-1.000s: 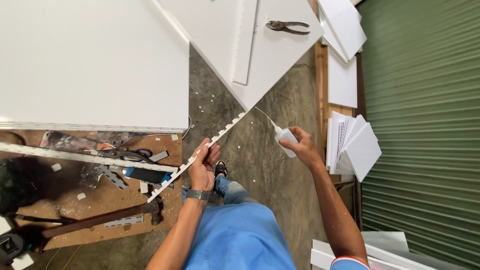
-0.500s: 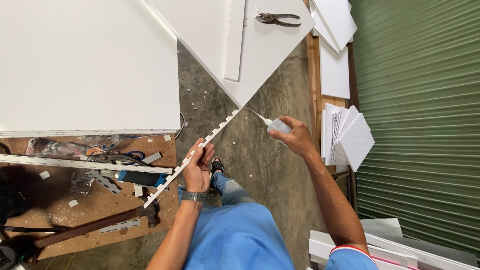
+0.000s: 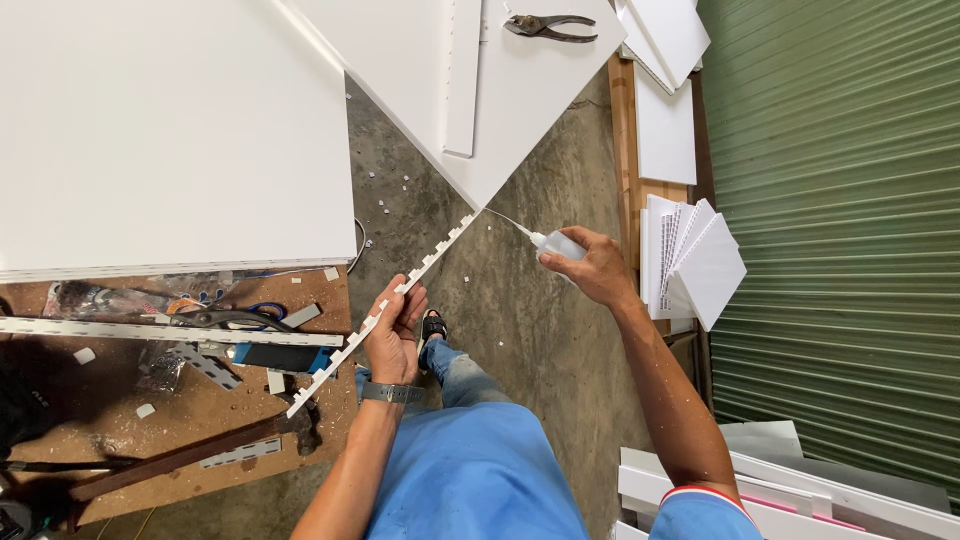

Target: The person applies glue from a bottle to a white plastic strip and presses it onto the edge of a white panel. They repeat this process along the edge, then use pliers to trim excess material and a screwdriver to adjust the strip. Finally, they lift and reposition the panel on the workbench.

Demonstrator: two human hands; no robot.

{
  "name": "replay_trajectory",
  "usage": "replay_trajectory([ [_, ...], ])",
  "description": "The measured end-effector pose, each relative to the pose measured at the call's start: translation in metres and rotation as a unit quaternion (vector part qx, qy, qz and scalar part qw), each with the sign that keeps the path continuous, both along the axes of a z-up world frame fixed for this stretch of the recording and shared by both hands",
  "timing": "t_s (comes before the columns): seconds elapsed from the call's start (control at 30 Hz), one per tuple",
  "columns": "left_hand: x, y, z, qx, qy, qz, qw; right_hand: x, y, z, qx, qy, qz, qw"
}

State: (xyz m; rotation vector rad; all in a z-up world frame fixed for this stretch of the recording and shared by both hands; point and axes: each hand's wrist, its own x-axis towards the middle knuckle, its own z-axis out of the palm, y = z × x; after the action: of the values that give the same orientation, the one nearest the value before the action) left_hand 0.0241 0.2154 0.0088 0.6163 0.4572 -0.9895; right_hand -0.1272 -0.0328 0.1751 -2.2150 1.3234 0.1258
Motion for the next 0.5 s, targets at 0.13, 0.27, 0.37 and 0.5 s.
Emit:
replay_trajectory([
  [0.13,0.0005,-0.0001,0.0007,-0.006,-0.001,0.007,1.0,0.0003,0.0002,-0.0006,0.007,0.002,-0.002,1.0],
  [0.27,0.0018,0.0001,0.0012,-0.001,0.0,0.003,1.0,-0.0021,0.0009,-0.0023,0.011,-0.004,-0.004,1.0],
  [0.37,0.0019,0.0002,0.001,-0.003,-0.006,0.001,1.0,-0.0023,0.0011,-0.0033,0.007,-0.013,0.001,1.0],
  [0.5,0.0002,-0.0003,0.0007,0.003,-0.009,-0.001,1.0,-0.0032,0.0009,-0.0038,-0.002,-0.019,0.005,1.0],
])
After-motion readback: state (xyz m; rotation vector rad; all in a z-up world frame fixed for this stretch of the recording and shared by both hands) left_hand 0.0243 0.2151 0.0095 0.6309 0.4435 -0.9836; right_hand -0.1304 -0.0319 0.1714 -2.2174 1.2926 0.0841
